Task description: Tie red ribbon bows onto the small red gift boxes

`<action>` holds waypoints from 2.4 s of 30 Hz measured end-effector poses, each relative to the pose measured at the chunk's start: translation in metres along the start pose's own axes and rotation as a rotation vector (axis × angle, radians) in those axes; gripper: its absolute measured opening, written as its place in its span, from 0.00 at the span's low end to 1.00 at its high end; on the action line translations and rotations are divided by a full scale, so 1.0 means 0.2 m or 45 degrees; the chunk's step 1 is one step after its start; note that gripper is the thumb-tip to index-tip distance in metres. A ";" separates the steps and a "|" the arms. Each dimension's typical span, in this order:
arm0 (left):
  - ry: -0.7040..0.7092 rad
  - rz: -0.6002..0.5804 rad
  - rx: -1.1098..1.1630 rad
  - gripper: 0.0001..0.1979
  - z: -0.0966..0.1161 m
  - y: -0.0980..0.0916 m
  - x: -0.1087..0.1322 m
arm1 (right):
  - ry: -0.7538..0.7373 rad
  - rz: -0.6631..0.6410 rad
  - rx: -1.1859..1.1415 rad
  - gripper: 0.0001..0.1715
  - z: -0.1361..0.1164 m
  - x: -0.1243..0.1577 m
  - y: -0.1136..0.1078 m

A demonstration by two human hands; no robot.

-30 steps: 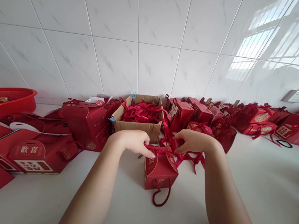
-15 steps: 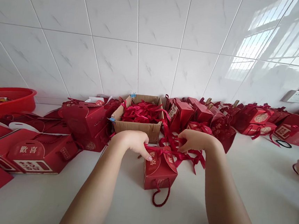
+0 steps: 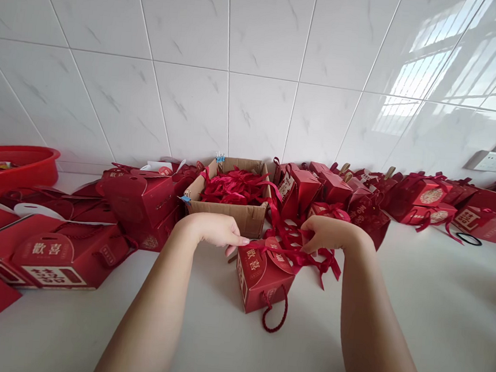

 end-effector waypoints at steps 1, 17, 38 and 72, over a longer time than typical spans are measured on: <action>0.002 -0.009 0.000 0.26 0.00 0.00 0.00 | 0.005 0.002 -0.006 0.06 0.01 0.00 0.00; -0.004 -0.010 -0.015 0.21 -0.07 0.00 -0.07 | 0.107 0.092 -0.043 0.17 0.16 -0.04 -0.02; 0.695 0.518 0.731 0.17 0.06 -0.15 0.15 | -1.068 0.058 -0.757 0.16 -0.18 0.18 -0.09; 0.976 0.987 1.339 0.06 0.14 -0.15 0.12 | -0.415 -0.028 0.071 0.12 -0.28 0.06 0.10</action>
Point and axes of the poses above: each hand's wrist, its own x-axis away from the middle knuckle, its own y-axis out of the palm, z = x × y, the point moved 4 cm from there along -x, towards the middle knuckle, and after that the axes turned 1 degree about x, right-handed, at the moved point
